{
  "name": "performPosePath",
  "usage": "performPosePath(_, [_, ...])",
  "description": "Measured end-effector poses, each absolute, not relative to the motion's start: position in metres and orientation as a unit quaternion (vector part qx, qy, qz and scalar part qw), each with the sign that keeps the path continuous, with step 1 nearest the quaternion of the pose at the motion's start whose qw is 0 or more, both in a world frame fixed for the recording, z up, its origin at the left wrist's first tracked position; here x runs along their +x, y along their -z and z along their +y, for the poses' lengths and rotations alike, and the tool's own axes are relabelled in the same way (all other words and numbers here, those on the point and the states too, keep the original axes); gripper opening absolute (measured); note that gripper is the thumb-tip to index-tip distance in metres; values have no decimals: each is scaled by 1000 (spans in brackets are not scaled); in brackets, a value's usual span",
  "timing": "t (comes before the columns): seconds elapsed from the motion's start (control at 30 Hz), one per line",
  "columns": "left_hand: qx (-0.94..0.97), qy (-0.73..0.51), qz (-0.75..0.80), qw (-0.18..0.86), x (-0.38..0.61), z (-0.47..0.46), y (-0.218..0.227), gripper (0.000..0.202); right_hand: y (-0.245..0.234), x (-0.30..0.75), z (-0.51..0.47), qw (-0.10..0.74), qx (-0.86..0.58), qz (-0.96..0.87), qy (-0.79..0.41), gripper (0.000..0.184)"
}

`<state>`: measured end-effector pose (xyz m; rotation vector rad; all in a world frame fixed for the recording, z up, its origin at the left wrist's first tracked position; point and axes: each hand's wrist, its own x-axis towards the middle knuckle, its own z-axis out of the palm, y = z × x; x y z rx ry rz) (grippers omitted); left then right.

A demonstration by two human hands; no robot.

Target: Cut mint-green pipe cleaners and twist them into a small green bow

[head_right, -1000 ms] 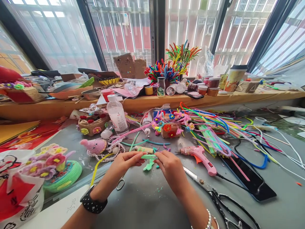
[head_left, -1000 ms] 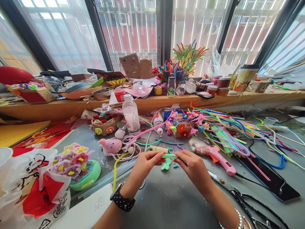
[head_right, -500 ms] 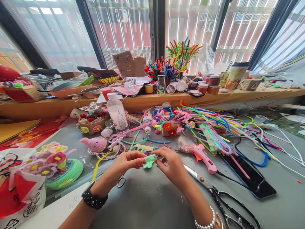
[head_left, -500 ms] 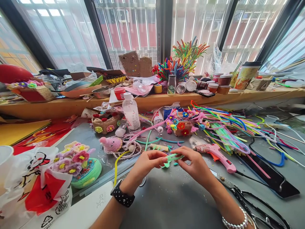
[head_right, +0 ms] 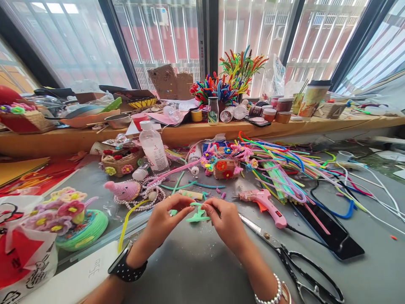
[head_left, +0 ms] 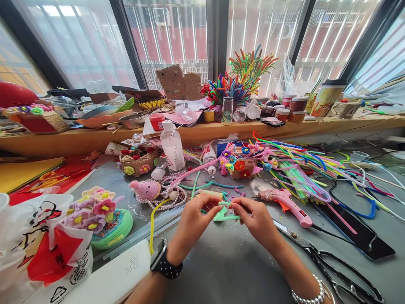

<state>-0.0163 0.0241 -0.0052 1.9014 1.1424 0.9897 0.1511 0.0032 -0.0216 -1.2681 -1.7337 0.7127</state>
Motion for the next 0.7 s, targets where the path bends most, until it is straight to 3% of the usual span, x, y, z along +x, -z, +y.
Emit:
performPosePath(0.2, [799, -399, 427, 140, -16, 21, 6, 10, 21, 149, 1, 431, -504, -660, -351, 27])
performPosePath(0.43, [805, -417, 421, 28, -15, 16, 8, 11, 21, 145, -1, 428, -491, -634, -417, 30])
performPosePath(0.7, [814, -403, 378, -177, -16, 12, 7, 11, 18, 138, -7, 408, -451, -660, -440, 29])
